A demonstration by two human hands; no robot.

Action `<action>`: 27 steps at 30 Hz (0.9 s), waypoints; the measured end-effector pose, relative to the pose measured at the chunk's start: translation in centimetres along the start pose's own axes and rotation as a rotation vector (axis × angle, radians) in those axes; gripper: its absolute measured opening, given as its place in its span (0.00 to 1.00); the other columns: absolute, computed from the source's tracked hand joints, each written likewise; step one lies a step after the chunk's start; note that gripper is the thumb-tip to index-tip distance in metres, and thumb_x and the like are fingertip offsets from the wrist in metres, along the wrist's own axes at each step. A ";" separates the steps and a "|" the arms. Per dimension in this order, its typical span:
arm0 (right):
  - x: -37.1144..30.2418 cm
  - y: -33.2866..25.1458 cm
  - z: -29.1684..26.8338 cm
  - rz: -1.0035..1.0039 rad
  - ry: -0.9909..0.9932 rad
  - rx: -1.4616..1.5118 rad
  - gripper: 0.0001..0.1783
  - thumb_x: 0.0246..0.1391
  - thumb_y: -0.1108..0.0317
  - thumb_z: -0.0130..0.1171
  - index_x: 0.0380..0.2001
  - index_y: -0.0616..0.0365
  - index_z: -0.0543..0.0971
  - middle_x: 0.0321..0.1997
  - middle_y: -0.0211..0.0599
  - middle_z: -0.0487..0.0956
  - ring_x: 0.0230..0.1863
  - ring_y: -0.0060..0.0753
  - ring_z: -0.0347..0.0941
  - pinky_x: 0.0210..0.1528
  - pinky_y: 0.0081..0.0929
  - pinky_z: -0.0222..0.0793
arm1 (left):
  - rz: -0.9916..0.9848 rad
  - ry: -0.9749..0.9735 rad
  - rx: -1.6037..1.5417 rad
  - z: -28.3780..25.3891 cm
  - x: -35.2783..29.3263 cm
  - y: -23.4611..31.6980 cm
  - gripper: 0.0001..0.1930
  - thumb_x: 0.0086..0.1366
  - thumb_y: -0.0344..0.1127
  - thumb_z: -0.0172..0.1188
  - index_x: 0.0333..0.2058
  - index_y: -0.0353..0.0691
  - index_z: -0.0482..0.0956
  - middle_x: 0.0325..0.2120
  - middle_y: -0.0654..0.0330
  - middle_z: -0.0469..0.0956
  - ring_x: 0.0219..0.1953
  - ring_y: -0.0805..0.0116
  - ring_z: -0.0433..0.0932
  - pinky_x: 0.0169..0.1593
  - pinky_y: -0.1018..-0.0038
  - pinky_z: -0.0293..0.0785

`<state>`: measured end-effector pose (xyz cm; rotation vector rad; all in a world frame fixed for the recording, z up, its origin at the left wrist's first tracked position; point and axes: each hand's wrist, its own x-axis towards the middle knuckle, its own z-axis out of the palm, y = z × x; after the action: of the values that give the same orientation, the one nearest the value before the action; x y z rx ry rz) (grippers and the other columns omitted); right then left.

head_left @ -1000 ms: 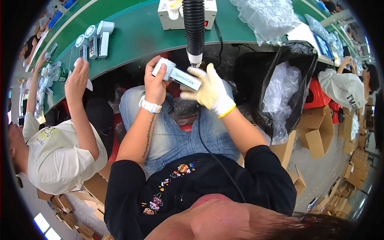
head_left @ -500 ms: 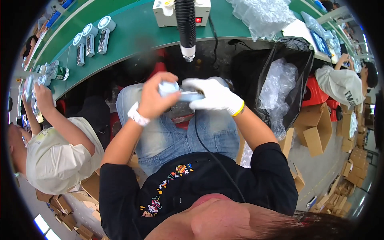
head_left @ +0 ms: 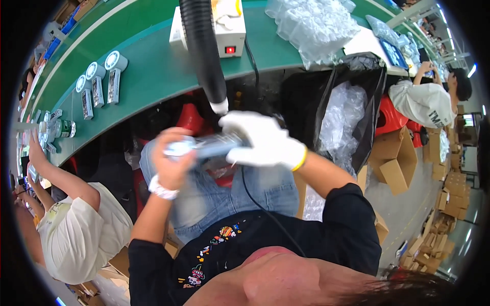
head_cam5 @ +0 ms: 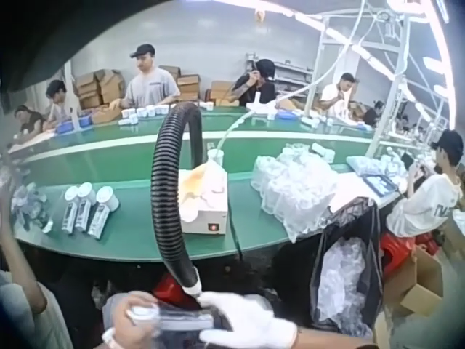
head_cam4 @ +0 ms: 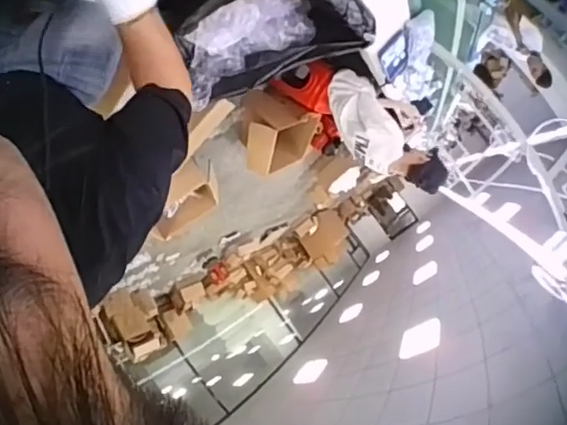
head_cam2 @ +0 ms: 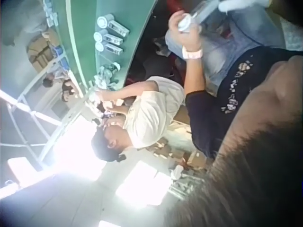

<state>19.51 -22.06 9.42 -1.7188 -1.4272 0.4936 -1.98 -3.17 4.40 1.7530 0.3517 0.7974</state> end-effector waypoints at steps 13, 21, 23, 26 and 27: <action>24.5 8.6 -19.5 0.227 0.349 -1.320 0.17 0.52 0.55 0.68 0.39 0.56 0.85 0.44 0.44 0.84 0.47 0.55 0.79 0.53 0.43 0.76 | 0.319 0.409 0.669 -11.2 40.4 -17.5 0.29 0.55 0.44 0.78 0.56 0.50 0.83 0.55 0.47 0.75 0.59 0.48 0.74 0.62 0.57 0.73; 12.2 2.1 -18.5 0.080 0.598 -0.543 0.10 0.60 0.64 0.65 0.41 0.57 0.85 0.42 0.40 0.86 0.40 0.32 0.82 0.45 0.32 0.77 | 0.413 0.475 0.535 -4.2 33.4 -11.5 0.23 0.67 0.46 0.67 0.55 0.39 0.80 0.56 0.46 0.76 0.56 0.47 0.77 0.60 0.56 0.74; 5.6 0.6 -15.6 0.185 0.528 -0.067 0.12 0.61 0.68 0.66 0.45 0.62 0.83 0.42 0.41 0.87 0.41 0.27 0.82 0.47 0.29 0.78 | 0.405 0.203 0.392 -2.1 21.4 -5.1 0.13 0.77 0.37 0.58 0.50 0.32 0.79 0.42 0.56 0.84 0.48 0.67 0.81 0.58 0.70 0.75; 0.4 2.0 -7.9 0.131 0.339 0.305 0.16 0.59 0.71 0.67 0.48 0.64 0.81 0.46 0.43 0.87 0.47 0.25 0.82 0.54 0.30 0.78 | -0.334 0.036 -0.394 2.3 7.3 -1.8 0.17 0.79 0.44 0.53 0.56 0.39 0.77 0.52 0.57 0.81 0.56 0.64 0.79 0.59 0.66 0.74; -0.9 3.6 -5.0 0.191 0.266 0.257 0.19 0.58 0.70 0.69 0.51 0.63 0.80 0.48 0.43 0.86 0.48 0.26 0.82 0.56 0.30 0.77 | -0.538 0.025 -0.659 4.0 4.9 -1.6 0.20 0.80 0.48 0.51 0.60 0.41 0.75 0.58 0.57 0.78 0.60 0.63 0.77 0.61 0.66 0.73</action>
<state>25.19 -24.69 9.27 -1.6487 -0.9734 0.5052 4.55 -2.59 3.96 0.9656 0.4842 0.4648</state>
